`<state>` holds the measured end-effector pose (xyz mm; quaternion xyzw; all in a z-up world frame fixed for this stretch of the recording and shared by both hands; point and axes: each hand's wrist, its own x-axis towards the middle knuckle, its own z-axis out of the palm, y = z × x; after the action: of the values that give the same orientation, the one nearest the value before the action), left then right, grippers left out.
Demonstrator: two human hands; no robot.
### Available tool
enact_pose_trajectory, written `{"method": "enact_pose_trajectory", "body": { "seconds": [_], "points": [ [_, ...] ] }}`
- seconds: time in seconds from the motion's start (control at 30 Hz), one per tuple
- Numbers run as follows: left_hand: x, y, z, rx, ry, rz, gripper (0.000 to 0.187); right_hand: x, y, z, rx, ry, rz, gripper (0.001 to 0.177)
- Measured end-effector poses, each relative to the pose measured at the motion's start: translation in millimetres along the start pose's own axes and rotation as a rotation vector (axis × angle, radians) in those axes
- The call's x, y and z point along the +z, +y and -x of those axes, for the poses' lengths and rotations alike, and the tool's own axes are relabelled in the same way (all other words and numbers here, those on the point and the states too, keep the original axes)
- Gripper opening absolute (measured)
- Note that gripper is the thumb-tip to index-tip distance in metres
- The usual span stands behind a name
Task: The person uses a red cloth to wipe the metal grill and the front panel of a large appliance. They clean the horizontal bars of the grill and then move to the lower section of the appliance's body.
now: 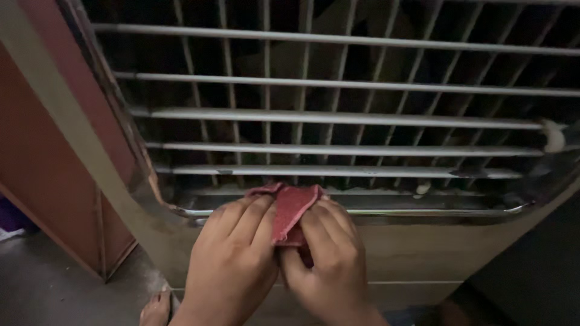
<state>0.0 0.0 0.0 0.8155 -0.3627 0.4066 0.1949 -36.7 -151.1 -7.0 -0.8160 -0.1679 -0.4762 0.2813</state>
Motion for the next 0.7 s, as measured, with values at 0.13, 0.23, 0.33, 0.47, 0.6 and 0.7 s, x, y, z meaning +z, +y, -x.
{"method": "enact_pose_trajectory", "body": {
  "seconds": [0.13, 0.23, 0.33, 0.47, 0.6, 0.7],
  "points": [
    [13.9, 13.7, -8.0, 0.048, 0.042, -0.032, 0.050, -18.7, 15.7, 2.2, -0.030, -0.034, 0.055, 0.049],
    [33.7, 33.3, -21.2, 0.074, -0.002, -0.041, 0.053, -35.8, 32.7, 3.9, -0.019, -0.005, 0.161, 0.048],
    [52.8, 55.7, -35.3, 0.093, -0.018, -0.030, 0.052, -55.0, 50.6, 7.2, 0.034, 0.014, 0.264, 0.044],
    [70.4, 78.8, -52.1, 0.135, 0.004, 0.119, 0.049, -77.4, 70.4, 13.8, 0.097, 0.077, 0.341, 0.038],
    [85.4, 102.3, -65.6, 0.167, -0.014, 0.251, 0.048, -100.4, 88.3, 22.7, 0.150, 0.121, 0.452, 0.038],
    [98.1, 123.1, -73.7, 0.165, 0.070, 0.240, 0.040, -118.0, 104.1, 31.4, 0.249, 0.115, 0.542, 0.037]
  ]
}}
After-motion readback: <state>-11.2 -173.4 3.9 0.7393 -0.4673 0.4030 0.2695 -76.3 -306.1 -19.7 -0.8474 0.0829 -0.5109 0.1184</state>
